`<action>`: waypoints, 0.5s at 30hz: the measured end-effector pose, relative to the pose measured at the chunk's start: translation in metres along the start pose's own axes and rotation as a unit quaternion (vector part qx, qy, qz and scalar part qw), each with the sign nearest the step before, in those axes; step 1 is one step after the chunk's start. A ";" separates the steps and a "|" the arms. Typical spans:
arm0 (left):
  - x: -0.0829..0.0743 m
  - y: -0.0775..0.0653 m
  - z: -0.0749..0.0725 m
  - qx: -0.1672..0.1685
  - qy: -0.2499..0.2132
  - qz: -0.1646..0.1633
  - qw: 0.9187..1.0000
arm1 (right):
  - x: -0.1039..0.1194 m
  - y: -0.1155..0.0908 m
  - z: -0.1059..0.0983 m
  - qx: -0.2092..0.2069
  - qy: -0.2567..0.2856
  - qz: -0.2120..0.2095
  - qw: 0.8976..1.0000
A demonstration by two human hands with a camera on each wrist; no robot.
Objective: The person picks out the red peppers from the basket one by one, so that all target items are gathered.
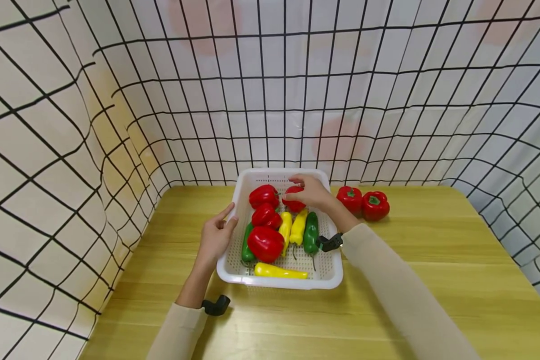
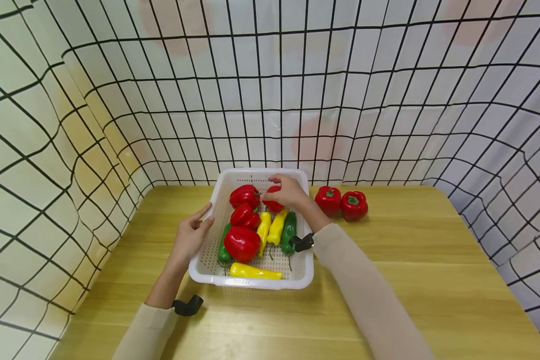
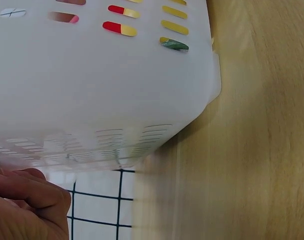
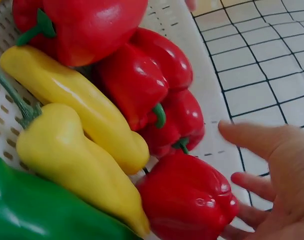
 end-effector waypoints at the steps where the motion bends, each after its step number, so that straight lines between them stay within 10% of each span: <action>1: 0.000 0.000 0.000 0.000 -0.001 0.000 1.000 | -0.001 0.000 0.001 -0.005 -0.010 0.002 1.000; 15: 0.004 0.001 -0.001 0.001 -0.007 -0.001 1.000 | -0.005 0.001 0.013 -0.025 -0.057 0.036 0.997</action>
Point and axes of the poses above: each hand's wrist, its own y-axis towards the middle knuckle, its own z-axis out of the palm, x = y × z, the point moved 6 cm from there along y, towards the middle knuckle, and after that the axes turned 6 degrees about z, right-handed, at the moved point
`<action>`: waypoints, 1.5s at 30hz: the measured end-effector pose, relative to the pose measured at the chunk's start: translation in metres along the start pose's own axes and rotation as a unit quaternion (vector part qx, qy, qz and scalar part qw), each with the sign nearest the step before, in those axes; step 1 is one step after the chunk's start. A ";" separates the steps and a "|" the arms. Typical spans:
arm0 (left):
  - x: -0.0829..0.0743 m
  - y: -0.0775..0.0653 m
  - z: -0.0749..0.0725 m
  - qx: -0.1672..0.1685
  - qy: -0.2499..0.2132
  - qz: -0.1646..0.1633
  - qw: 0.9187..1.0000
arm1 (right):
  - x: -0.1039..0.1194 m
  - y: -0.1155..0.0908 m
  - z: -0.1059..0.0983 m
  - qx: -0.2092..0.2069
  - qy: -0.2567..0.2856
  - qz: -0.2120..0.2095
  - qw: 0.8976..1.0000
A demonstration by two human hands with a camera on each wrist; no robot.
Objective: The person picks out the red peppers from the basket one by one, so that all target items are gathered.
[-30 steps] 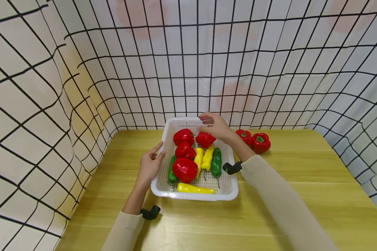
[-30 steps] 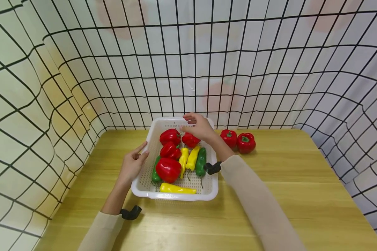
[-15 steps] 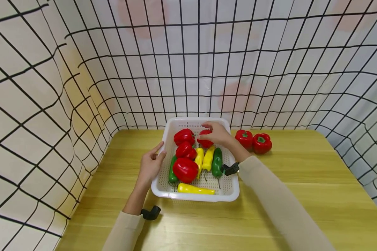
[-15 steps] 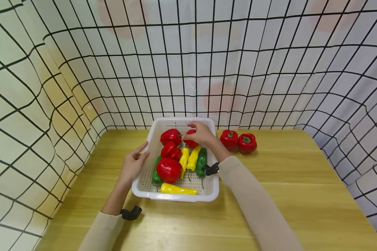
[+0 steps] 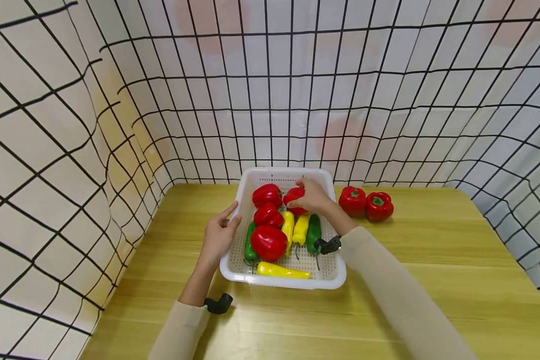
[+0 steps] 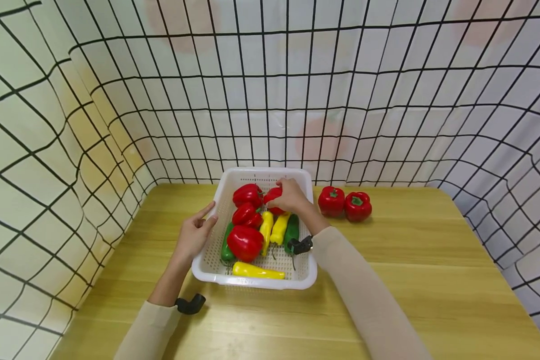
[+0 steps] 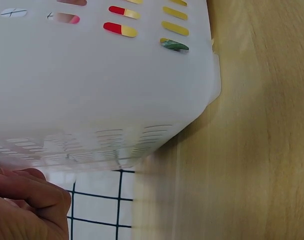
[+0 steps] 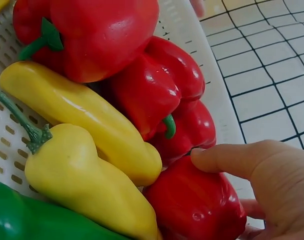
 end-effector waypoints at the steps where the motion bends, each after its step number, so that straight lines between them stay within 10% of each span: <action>1: 0.000 0.000 0.000 0.000 0.002 0.001 1.000 | 0.000 0.000 0.000 0.000 0.000 0.000 1.000; 45: -0.004 0.000 0.001 -0.005 0.008 0.003 1.000 | 0.029 -0.040 -0.033 0.004 0.065 -0.071 0.995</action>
Point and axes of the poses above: each hand's wrist, its own y-axis towards the middle knuckle, its own z-axis out of the palm, x = y × z, the point moved 6 cm from there along y, towards the middle knuckle, and after that the axes turned 6 degrees about z, right-handed, at the moved point
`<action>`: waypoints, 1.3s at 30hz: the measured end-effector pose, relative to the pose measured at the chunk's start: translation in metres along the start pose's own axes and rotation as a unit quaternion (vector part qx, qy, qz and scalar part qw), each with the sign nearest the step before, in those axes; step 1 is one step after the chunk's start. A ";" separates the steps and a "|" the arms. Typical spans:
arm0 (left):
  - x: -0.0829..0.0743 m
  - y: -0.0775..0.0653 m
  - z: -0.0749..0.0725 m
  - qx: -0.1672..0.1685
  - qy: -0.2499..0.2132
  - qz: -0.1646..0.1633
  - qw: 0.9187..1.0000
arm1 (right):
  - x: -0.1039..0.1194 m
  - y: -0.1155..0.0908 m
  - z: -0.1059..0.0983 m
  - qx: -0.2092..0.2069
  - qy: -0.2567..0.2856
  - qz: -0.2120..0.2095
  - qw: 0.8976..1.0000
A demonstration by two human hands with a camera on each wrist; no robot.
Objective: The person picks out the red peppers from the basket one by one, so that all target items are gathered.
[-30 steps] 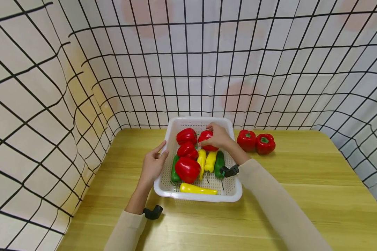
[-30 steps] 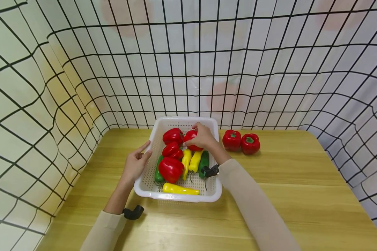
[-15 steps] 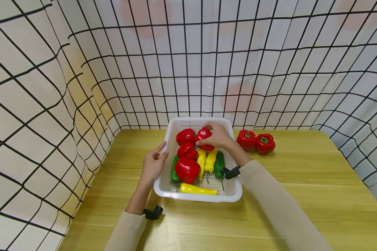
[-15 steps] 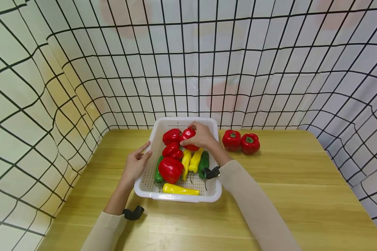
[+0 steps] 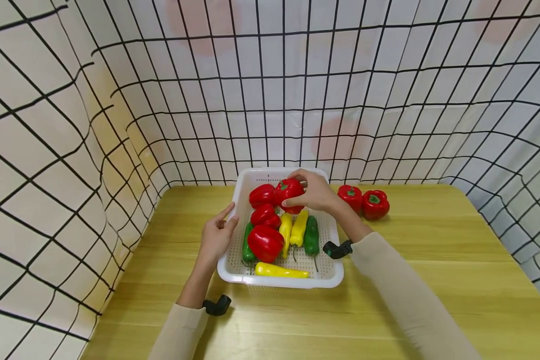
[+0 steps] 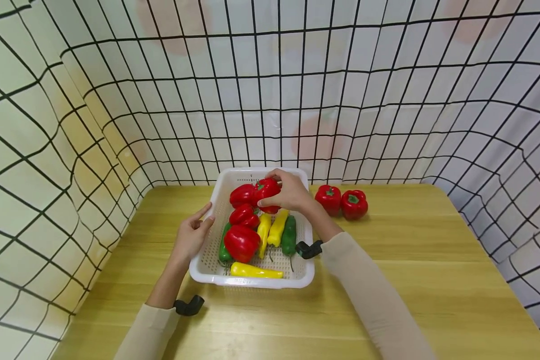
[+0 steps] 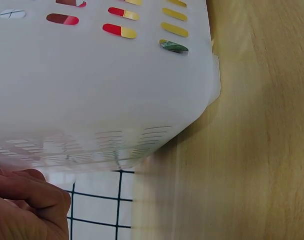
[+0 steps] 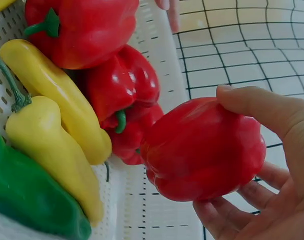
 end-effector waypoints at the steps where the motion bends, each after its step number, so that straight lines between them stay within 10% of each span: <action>1: 0.001 0.000 0.000 0.000 0.002 -0.001 1.000 | 0.002 -0.003 -0.002 0.000 0.004 -0.003 1.000; 39: 0.002 -0.001 0.001 0.019 -0.004 -0.019 1.000 | -0.060 -0.097 -0.080 -0.070 0.108 -0.029 0.991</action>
Point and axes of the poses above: each hand's wrist, its own y-axis towards the middle knuckle, its own z-axis out of the palm, x = y × z, the point moved 6 cm from there along y, towards the middle knuckle, and after that the axes turned 6 degrees about z, right-handed, at the moved point
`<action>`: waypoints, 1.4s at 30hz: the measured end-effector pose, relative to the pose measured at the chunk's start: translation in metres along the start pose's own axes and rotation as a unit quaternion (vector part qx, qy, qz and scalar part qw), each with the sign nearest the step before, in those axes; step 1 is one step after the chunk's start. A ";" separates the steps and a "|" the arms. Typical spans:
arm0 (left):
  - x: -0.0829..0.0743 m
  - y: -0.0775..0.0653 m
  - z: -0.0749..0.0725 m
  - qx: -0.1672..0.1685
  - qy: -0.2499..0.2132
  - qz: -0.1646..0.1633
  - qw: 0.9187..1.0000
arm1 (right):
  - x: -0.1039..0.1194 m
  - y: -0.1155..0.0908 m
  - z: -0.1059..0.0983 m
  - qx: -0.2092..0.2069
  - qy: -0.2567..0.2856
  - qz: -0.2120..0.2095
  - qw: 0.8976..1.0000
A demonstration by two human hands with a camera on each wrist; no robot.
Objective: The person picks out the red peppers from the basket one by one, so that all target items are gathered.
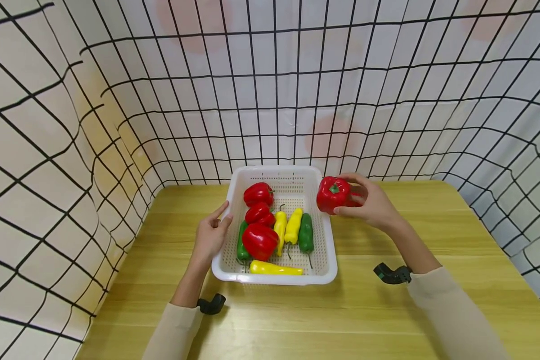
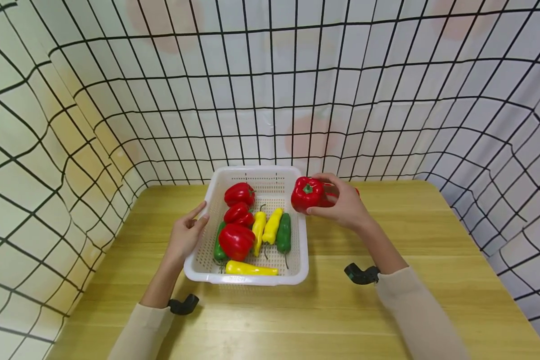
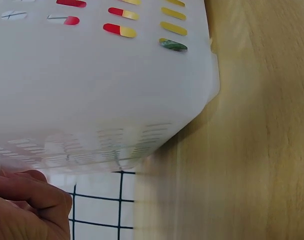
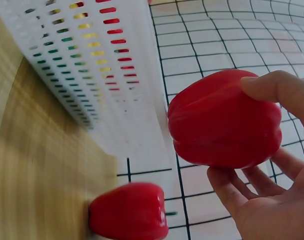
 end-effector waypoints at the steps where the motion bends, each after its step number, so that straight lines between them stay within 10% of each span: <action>1: 0.000 0.000 0.000 0.000 0.001 -0.002 1.000 | -0.001 -0.002 -0.002 -0.001 0.004 0.000 1.000; 42: -0.002 -0.002 0.000 0.002 -0.008 0.001 1.000 | -0.094 -0.024 -0.009 0.033 -0.034 0.065 0.997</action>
Point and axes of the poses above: each hand's wrist, its own y-axis towards the middle knuckle, its own z-axis out of the palm, x = y × z, the point moved 6 cm from there along y, towards the middle knuckle, and after that the axes turned 6 degrees about z, right-handed, at the moved point
